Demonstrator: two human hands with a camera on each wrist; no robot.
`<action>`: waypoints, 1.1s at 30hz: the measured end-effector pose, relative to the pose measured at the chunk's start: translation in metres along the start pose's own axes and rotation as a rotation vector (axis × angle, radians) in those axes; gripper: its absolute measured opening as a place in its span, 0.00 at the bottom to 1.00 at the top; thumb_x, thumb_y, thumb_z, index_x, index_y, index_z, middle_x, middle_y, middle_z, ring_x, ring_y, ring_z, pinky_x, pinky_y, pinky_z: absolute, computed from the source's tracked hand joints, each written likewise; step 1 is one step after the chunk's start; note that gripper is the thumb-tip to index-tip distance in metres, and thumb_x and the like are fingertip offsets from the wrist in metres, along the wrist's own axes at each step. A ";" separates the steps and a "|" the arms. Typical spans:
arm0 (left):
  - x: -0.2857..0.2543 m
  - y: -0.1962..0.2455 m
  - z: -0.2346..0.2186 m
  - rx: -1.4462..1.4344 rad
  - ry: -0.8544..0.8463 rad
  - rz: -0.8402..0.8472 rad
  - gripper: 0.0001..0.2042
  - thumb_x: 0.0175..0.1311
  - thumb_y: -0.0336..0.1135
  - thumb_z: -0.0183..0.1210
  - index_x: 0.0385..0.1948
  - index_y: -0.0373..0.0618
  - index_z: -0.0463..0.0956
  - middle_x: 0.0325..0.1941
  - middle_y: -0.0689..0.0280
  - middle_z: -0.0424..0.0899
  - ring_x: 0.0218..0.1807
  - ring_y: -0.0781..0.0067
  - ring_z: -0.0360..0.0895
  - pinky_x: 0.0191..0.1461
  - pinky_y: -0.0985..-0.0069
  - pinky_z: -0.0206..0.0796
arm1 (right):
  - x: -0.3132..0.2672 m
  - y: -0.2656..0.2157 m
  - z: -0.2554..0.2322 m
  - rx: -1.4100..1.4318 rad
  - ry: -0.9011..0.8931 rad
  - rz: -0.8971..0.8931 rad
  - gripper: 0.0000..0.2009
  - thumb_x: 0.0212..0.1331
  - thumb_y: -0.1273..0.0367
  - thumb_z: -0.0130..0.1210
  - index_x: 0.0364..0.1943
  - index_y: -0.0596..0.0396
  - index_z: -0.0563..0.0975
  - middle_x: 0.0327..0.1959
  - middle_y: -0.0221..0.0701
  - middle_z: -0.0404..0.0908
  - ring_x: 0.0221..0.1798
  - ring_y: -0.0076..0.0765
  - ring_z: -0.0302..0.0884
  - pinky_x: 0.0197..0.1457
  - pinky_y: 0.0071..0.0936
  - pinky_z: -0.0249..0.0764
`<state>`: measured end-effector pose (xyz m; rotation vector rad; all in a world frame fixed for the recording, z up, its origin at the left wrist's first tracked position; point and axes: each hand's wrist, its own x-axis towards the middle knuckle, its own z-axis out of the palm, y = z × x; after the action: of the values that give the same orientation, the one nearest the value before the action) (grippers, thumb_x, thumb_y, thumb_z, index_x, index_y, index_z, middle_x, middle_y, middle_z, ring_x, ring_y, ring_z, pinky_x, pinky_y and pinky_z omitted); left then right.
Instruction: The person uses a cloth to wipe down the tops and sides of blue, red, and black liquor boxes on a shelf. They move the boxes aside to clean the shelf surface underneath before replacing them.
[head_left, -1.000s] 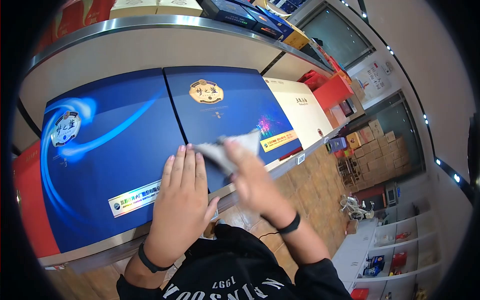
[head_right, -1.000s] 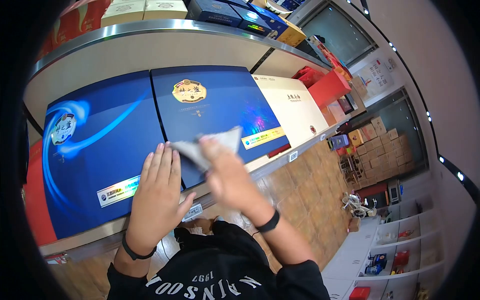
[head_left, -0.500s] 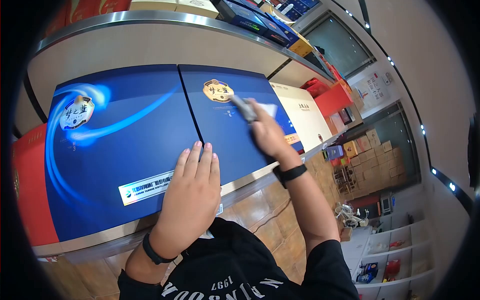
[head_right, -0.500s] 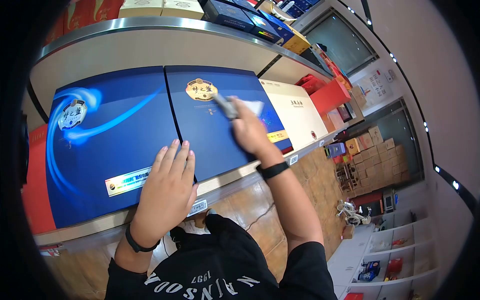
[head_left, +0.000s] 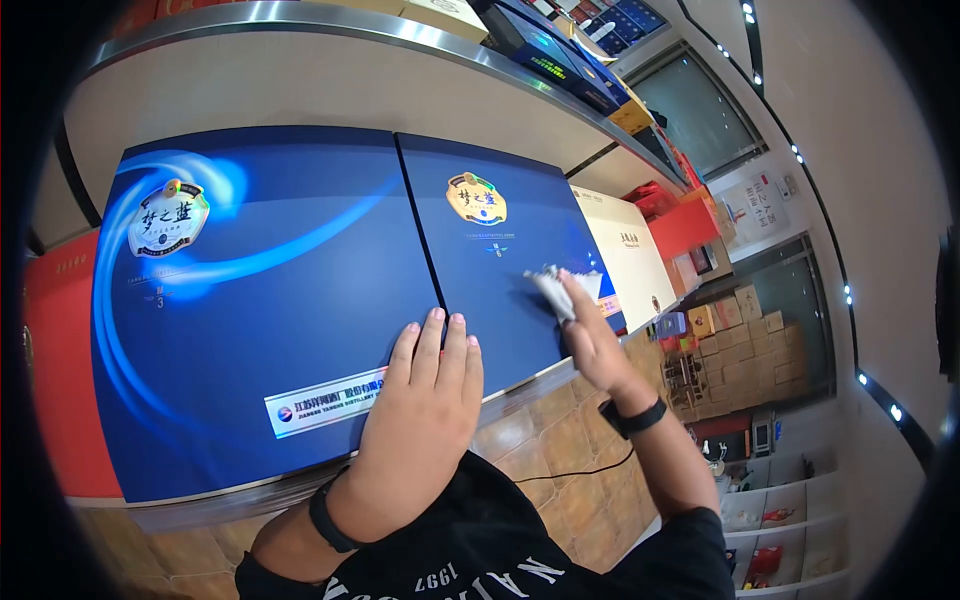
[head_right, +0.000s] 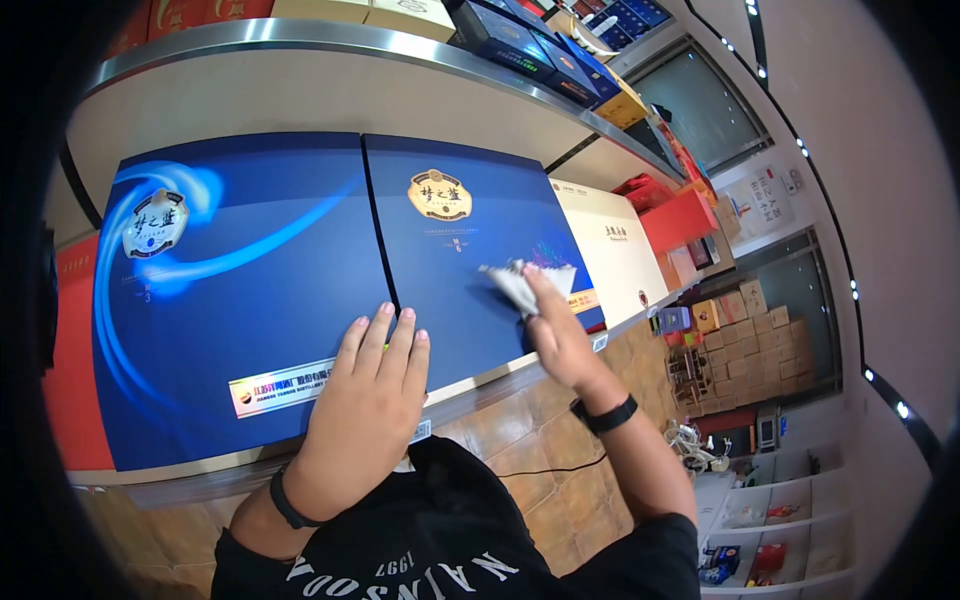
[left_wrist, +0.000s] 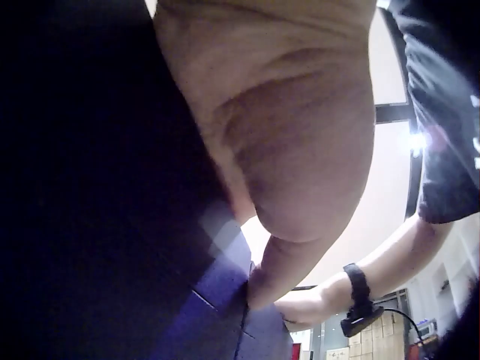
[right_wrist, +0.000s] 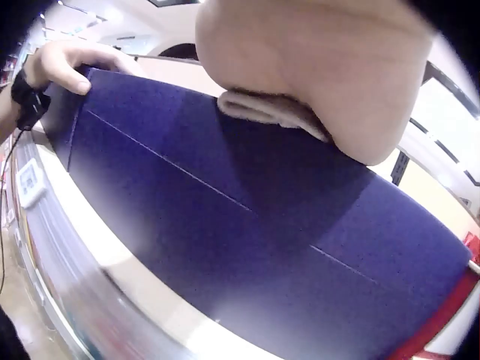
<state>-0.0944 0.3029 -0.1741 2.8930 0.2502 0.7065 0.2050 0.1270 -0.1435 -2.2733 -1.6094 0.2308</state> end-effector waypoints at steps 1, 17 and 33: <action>0.001 0.001 -0.002 -0.012 -0.002 -0.003 0.27 0.72 0.35 0.56 0.70 0.29 0.77 0.76 0.41 0.78 0.80 0.39 0.72 0.87 0.48 0.59 | 0.008 0.010 -0.003 -0.015 -0.003 0.020 0.34 0.73 0.73 0.44 0.85 0.62 0.59 0.87 0.55 0.61 0.91 0.62 0.54 0.93 0.47 0.49; 0.001 -0.004 -0.001 -0.043 -0.023 -0.005 0.28 0.72 0.38 0.54 0.69 0.30 0.78 0.74 0.39 0.80 0.79 0.38 0.74 0.85 0.46 0.62 | 0.198 0.144 -0.023 -0.159 -0.088 0.236 0.36 0.81 0.60 0.39 0.87 0.64 0.53 0.88 0.59 0.54 0.92 0.61 0.48 0.93 0.42 0.46; 0.001 -0.003 0.004 0.029 -0.014 0.024 0.29 0.74 0.42 0.53 0.70 0.29 0.75 0.75 0.37 0.78 0.79 0.33 0.73 0.83 0.44 0.64 | 0.245 0.161 -0.023 -0.211 0.059 0.343 0.30 0.80 0.62 0.42 0.81 0.60 0.62 0.78 0.64 0.65 0.84 0.68 0.61 0.88 0.52 0.58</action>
<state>-0.0919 0.3059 -0.1778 2.9322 0.2268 0.6924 0.4380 0.3050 -0.1656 -2.6849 -1.2581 0.0777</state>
